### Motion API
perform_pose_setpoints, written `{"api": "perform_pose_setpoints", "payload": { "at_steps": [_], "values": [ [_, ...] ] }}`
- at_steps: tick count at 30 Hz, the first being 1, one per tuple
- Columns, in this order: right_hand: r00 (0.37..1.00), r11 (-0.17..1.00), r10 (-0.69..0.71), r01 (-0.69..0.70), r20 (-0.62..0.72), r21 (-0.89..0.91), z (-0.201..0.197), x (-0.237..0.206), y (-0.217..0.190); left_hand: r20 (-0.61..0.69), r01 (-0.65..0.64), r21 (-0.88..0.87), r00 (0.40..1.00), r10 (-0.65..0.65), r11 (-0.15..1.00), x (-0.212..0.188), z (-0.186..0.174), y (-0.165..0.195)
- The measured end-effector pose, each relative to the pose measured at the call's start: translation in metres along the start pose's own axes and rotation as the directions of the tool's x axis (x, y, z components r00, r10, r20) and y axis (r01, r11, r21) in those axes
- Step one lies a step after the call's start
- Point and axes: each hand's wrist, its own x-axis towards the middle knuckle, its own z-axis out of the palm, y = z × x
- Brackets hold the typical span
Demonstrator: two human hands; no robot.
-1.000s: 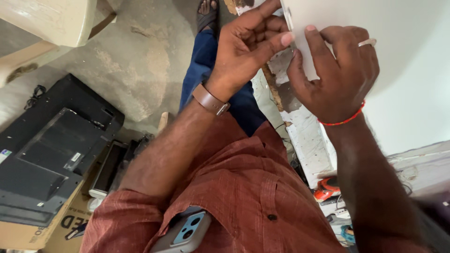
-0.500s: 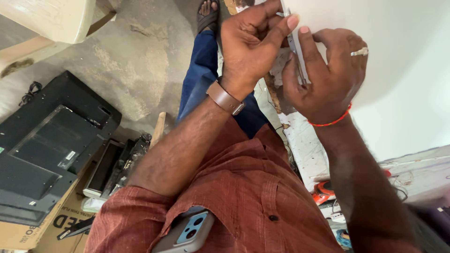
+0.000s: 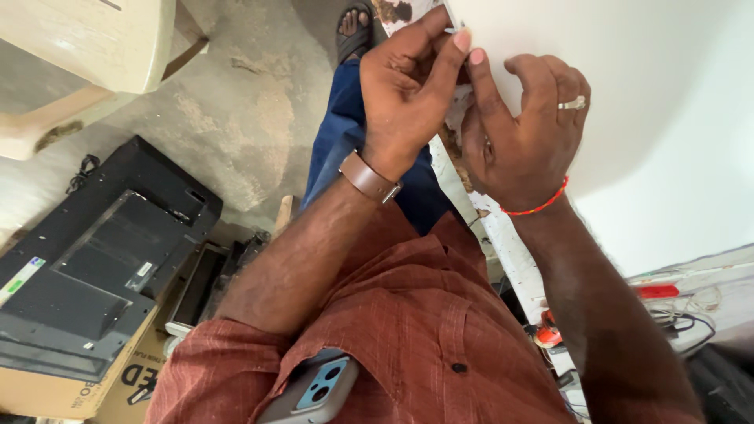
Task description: The person holds a large white rectangular diffuser panel, aligns it over an LED panel light frame on the workbench, and presses and clips its edges into the frame, working around the border to seat the panel. They lift and reposition the panel and the light frame while fitting it.
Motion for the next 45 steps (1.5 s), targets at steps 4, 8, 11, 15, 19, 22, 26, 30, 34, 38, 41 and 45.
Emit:
{"api": "perform_pose_setpoints", "payload": {
  "at_steps": [4, 8, 11, 15, 19, 22, 26, 30, 34, 38, 41, 45],
  "values": [
    [1.0, 1.0, 0.0, 0.0, -0.024, 0.0, 0.003, 0.0, 0.0, -0.025, 0.016, 0.026, 1.0, -0.016, 1.0, 0.001, 0.004, 0.007],
    [0.999, 1.0, -0.016, 0.016, -0.044, 0.0, 0.004, 0.001, 0.001, -0.082, 0.048, 0.076, 0.996, -0.041, 0.996, 0.007, 0.008, 0.013],
    [0.999, 1.0, -0.023, 0.023, -0.042, -0.005, 0.004, 0.002, 0.001, -0.089, 0.015, 0.106, 0.996, -0.006, 0.994, 0.011, 0.01, 0.016],
    [0.999, 1.0, -0.007, 0.007, -0.049, -0.012, 0.004, -0.001, 0.0, -0.082, -0.017, 0.119, 0.996, 0.027, 0.993, 0.015, 0.011, 0.018],
    [0.999, 1.0, 0.01, -0.011, -0.044, -0.007, 0.007, -0.004, -0.001, -0.071, 0.015, 0.099, 0.997, -0.008, 0.995, 0.013, 0.009, 0.018],
    [0.998, 1.0, 0.025, -0.025, -0.053, 0.014, 0.008, -0.005, -0.001, -0.039, 0.017, 0.038, 0.999, -0.015, 0.999, 0.008, 0.008, 0.019],
    [0.998, 0.999, 0.032, -0.03, -0.061, 0.03, 0.007, -0.004, 0.0, -0.061, 0.036, 0.062, 0.998, -0.033, 0.997, 0.006, 0.006, 0.02],
    [0.997, 0.998, 0.036, -0.031, -0.069, 0.063, 0.006, -0.001, 0.0, -0.108, 0.005, 0.157, 0.994, 0.012, 0.988, 0.008, 0.005, 0.017],
    [0.997, 0.998, 0.023, -0.019, -0.068, 0.062, 0.006, -0.001, 0.002, -0.109, -0.001, 0.144, 0.994, 0.017, 0.99, 0.008, 0.004, 0.015],
    [0.998, 0.999, 0.01, -0.007, -0.065, 0.053, 0.006, -0.001, 0.002, -0.048, 0.002, 0.112, 0.999, 0.003, 0.994, 0.008, -0.001, 0.015],
    [0.998, 0.999, 0.007, -0.004, -0.06, 0.05, 0.003, 0.0, 0.001, -0.005, 0.017, 0.084, 1.0, -0.016, 0.996, 0.005, -0.005, 0.015],
    [0.996, 0.988, 0.063, -0.053, -0.065, 0.144, -0.001, 0.005, 0.0, 0.06, 0.041, 0.053, 0.997, -0.044, 0.998, 0.0, -0.011, 0.015]
  ]
}}
